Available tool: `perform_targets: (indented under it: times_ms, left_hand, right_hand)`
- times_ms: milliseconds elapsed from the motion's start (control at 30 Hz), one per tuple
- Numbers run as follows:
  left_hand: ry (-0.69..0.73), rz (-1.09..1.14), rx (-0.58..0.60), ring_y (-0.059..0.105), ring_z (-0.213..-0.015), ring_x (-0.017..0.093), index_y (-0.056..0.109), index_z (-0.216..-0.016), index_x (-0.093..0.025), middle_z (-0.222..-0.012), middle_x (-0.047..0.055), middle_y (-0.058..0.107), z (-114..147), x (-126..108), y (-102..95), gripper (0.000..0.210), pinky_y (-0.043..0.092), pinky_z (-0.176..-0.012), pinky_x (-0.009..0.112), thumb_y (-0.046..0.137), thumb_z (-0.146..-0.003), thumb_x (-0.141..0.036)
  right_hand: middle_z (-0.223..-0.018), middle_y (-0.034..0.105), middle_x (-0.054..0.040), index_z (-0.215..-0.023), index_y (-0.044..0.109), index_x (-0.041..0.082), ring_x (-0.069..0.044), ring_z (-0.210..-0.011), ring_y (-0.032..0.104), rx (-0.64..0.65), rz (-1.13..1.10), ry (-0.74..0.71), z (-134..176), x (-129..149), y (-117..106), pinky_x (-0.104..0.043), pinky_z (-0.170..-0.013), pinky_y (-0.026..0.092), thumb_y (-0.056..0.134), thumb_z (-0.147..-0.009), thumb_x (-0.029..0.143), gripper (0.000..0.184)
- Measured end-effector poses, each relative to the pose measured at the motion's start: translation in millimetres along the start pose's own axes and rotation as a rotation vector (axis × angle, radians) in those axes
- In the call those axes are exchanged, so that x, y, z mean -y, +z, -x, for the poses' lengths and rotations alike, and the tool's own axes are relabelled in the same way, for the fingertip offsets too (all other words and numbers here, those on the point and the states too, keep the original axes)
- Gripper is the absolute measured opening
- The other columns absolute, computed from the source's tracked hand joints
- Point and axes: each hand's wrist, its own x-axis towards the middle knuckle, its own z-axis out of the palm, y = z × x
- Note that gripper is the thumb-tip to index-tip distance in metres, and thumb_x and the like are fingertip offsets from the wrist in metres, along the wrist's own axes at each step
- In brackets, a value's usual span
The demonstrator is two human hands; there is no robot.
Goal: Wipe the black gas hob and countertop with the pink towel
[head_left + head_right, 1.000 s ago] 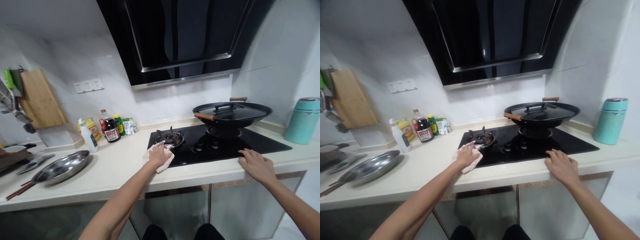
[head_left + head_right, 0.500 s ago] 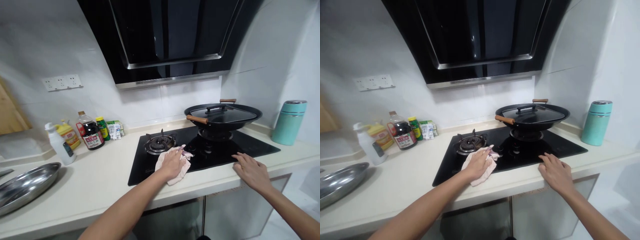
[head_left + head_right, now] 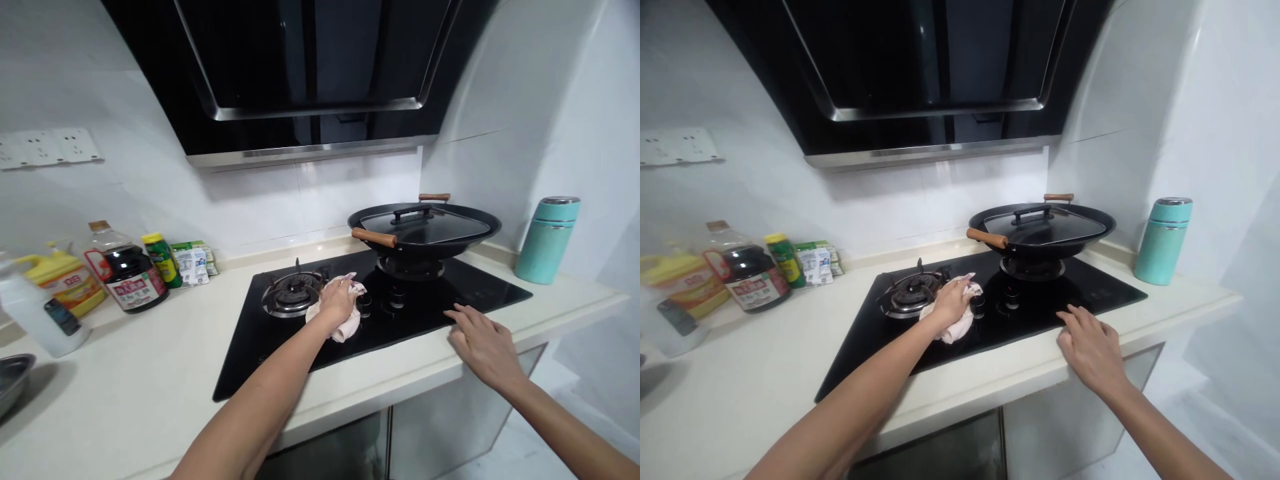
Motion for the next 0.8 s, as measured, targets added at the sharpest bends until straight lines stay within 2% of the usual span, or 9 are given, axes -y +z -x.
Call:
perform_targets:
  times_ms: [133,267,367,467,600,700,800]
  left_hand:
    - [0.052,0.034,0.039,0.057,-0.136,0.025,0.059,-0.144,-0.031,-0.148,0.004,0.062,-36.6,2.8,10.0,0.051,0.043,-0.115,0.036,0.063,-0.096,-0.046]
    - [0.108,0.048,0.054,0.050,-0.143,0.024,0.047,-0.155,-0.029,-0.155,0.004,0.056,-68.2,6.0,22.8,0.067,0.038,-0.119,0.033,0.063,-0.095,-0.052]
    - [0.130,0.032,0.068,0.049,-0.144,0.025,0.039,-0.160,-0.031,-0.157,0.004,0.054,-86.4,3.2,30.2,0.074,0.035,-0.120,0.035,0.058,-0.095,-0.060]
    - [0.119,-0.002,0.090,0.045,-0.147,0.028,0.049,-0.153,-0.037,-0.160,0.002,0.051,-100.0,-5.3,33.8,0.066,0.032,-0.122,0.043,0.053,-0.094,-0.067]
    - [0.083,-0.044,0.126,0.040,-0.150,0.034,0.054,-0.147,-0.043,-0.165,-0.001,0.044,-106.4,-16.7,33.2,0.061,0.033,-0.119,0.057,0.045,-0.094,-0.071]
    - [0.082,-0.071,0.151,0.037,-0.151,0.034,0.053,-0.148,-0.042,-0.167,-0.001,0.040,-99.2,-18.0,28.6,0.062,0.033,-0.120,0.056,0.040,-0.095,-0.072]
    - [0.082,-0.100,0.171,0.042,-0.148,0.033,0.056,-0.147,-0.038,-0.163,0.001,0.046,-83.7,-12.7,21.2,0.063,0.034,-0.120,0.050,0.039,-0.096,-0.071]
  right_hand:
    - [-0.145,0.058,-0.0086,-0.128,0.066,0.022,-0.027,-0.140,0.048,-0.025,0.044,-0.016,0.5,3.9,-4.1,-0.049,-0.104,0.043,0.025,-0.099,0.029,0.051]
    - [-0.143,0.059,-0.0076,-0.126,0.066,0.022,-0.026,-0.138,0.049,-0.048,0.053,-0.020,-0.3,7.0,-6.6,-0.048,-0.104,0.043,0.024,-0.100,0.028,0.050]
    - [-0.142,0.060,-0.0072,-0.126,0.066,0.023,-0.027,-0.137,0.050,-0.049,0.051,-0.022,-0.7,7.4,-7.4,-0.049,-0.104,0.043,0.025,-0.100,0.029,0.049]
    - [-0.142,0.060,-0.0073,-0.126,0.065,0.023,-0.027,-0.137,0.050,-0.037,0.047,-0.028,-1.0,5.7,-6.8,-0.049,-0.102,0.043,0.026,-0.099,0.028,0.048]
    - [-0.143,0.059,-0.0067,-0.127,0.065,0.025,-0.027,-0.136,0.049,-0.001,0.039,-0.018,-2.9,3.2,-7.1,-0.048,-0.099,0.045,0.026,-0.099,0.029,0.048]
    - [-0.144,0.058,-0.0066,-0.129,0.064,0.025,-0.027,-0.137,0.049,0.030,0.037,-0.012,-4.8,2.9,-9.0,-0.048,-0.099,0.045,0.027,-0.098,0.028,0.047]
    - [-0.145,0.058,-0.0063,-0.130,0.064,0.026,-0.027,-0.137,0.048,0.050,0.036,-0.002,-5.8,2.7,-9.8,-0.050,-0.101,0.045,0.029,-0.098,0.027,0.047]
